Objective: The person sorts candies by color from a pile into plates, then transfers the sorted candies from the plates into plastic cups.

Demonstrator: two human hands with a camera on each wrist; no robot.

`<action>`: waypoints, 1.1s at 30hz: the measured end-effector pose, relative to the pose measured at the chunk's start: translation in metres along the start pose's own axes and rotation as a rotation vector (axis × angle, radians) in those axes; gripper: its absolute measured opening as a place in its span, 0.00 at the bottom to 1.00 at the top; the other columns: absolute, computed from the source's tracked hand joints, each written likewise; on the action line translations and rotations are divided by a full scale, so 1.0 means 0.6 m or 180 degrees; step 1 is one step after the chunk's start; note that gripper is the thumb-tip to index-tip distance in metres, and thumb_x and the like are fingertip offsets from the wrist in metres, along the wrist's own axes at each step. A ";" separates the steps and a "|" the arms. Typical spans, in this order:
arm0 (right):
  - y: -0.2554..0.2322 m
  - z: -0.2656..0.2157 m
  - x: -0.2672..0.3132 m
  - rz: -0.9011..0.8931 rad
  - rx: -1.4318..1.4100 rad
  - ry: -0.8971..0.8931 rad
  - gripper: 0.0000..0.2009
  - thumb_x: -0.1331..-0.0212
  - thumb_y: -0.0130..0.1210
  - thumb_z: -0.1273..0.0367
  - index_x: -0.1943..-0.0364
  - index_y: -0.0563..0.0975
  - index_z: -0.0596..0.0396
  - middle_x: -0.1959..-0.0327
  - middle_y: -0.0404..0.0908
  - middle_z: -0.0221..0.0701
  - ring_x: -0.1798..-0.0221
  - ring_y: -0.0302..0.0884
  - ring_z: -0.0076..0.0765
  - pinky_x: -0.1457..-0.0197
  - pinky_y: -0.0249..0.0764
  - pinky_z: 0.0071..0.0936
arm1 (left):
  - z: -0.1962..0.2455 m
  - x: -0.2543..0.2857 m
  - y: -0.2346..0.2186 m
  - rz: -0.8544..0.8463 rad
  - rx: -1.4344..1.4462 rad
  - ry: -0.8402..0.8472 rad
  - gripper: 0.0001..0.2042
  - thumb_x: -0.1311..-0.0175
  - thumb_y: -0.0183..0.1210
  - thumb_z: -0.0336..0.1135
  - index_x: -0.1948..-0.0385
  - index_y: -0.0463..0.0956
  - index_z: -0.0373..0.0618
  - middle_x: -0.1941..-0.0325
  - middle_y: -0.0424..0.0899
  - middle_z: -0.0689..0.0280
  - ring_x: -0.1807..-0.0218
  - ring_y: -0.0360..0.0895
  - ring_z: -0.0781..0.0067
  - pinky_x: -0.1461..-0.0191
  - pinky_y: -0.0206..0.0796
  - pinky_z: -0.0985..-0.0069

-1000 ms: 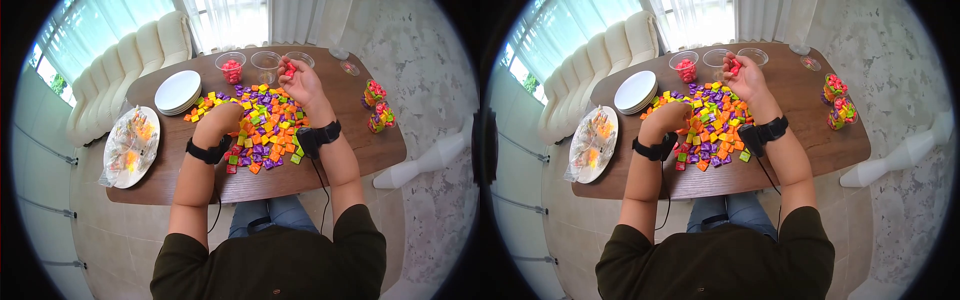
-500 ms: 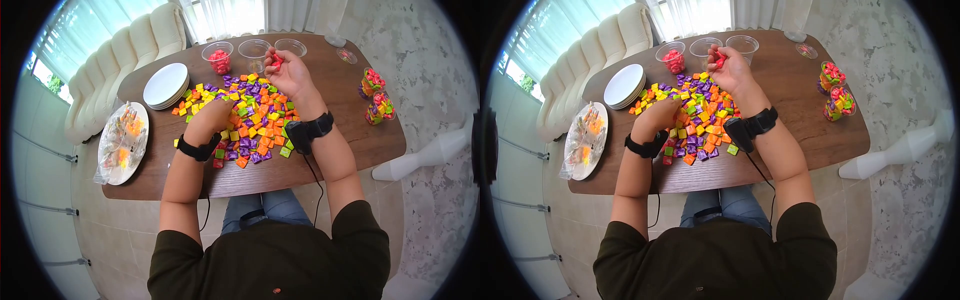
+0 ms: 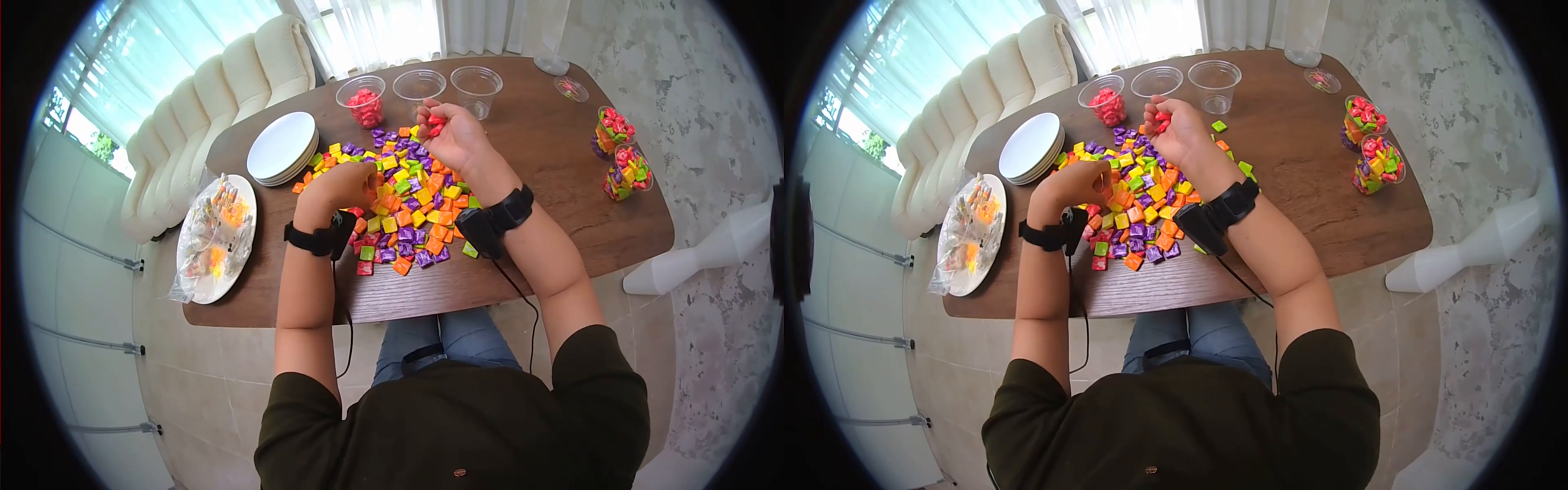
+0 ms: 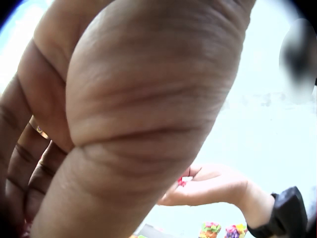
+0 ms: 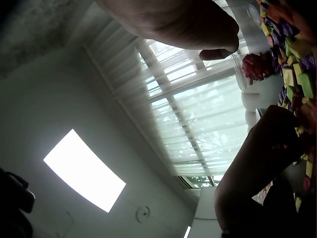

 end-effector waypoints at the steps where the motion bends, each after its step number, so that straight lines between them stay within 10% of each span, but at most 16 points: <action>1: 0.000 0.004 0.000 0.0011 0.0030 -0.0002 0.11 0.48 0.45 0.79 0.58 0.69 0.60 0.63 0.72 0.36 0.62 0.70 0.32 0.61 0.70 0.25 | 0.006 0.000 -0.019 0.0252 0.0157 0.0088 0.14 0.58 0.65 0.29 0.70 0.70 0.40 0.74 0.77 0.63 0.69 0.75 0.66 0.66 0.66 0.72; 9: 0.005 0.048 0.008 -0.0253 -0.0182 0.0750 0.09 0.41 0.48 0.71 0.61 0.70 0.63 0.61 0.71 0.40 0.62 0.70 0.33 0.62 0.72 0.27 | 0.090 -0.013 -0.094 0.2191 0.0425 0.1098 0.09 0.49 0.59 0.24 0.66 0.72 0.37 0.67 0.78 0.60 0.62 0.77 0.64 0.60 0.68 0.70; 16: 0.004 0.017 -0.006 -0.0291 -0.0296 0.0478 0.06 0.44 0.50 0.77 0.64 0.70 0.65 0.67 0.70 0.35 0.69 0.67 0.26 0.72 0.66 0.12 | 0.065 -0.017 -0.076 0.2256 0.0614 0.0753 0.11 0.51 0.58 0.23 0.65 0.71 0.38 0.64 0.77 0.57 0.62 0.76 0.59 0.61 0.68 0.70; 23: 0.001 -0.016 -0.005 -0.0317 -0.0307 0.0249 0.07 0.44 0.49 0.76 0.63 0.70 0.65 0.66 0.70 0.34 0.68 0.66 0.26 0.71 0.66 0.17 | 0.010 -0.076 0.020 0.0707 -0.0086 0.0149 0.07 0.54 0.60 0.24 0.71 0.75 0.39 0.71 0.80 0.58 0.65 0.78 0.58 0.62 0.68 0.68; 33: -0.008 0.000 -0.011 -0.0114 -0.0172 0.0204 0.09 0.43 0.46 0.76 0.60 0.69 0.66 0.62 0.70 0.38 0.64 0.67 0.33 0.65 0.70 0.22 | 0.014 -0.075 0.031 0.0927 -0.0452 0.0184 0.10 0.61 0.64 0.26 0.74 0.73 0.42 0.73 0.79 0.60 0.67 0.76 0.57 0.65 0.67 0.66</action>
Point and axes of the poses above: each hand's wrist, its own x-axis away from the middle knuckle, its own y-axis out of the palm, z = x × y, the point moved 5 cm from there along -x, towards the middle knuckle
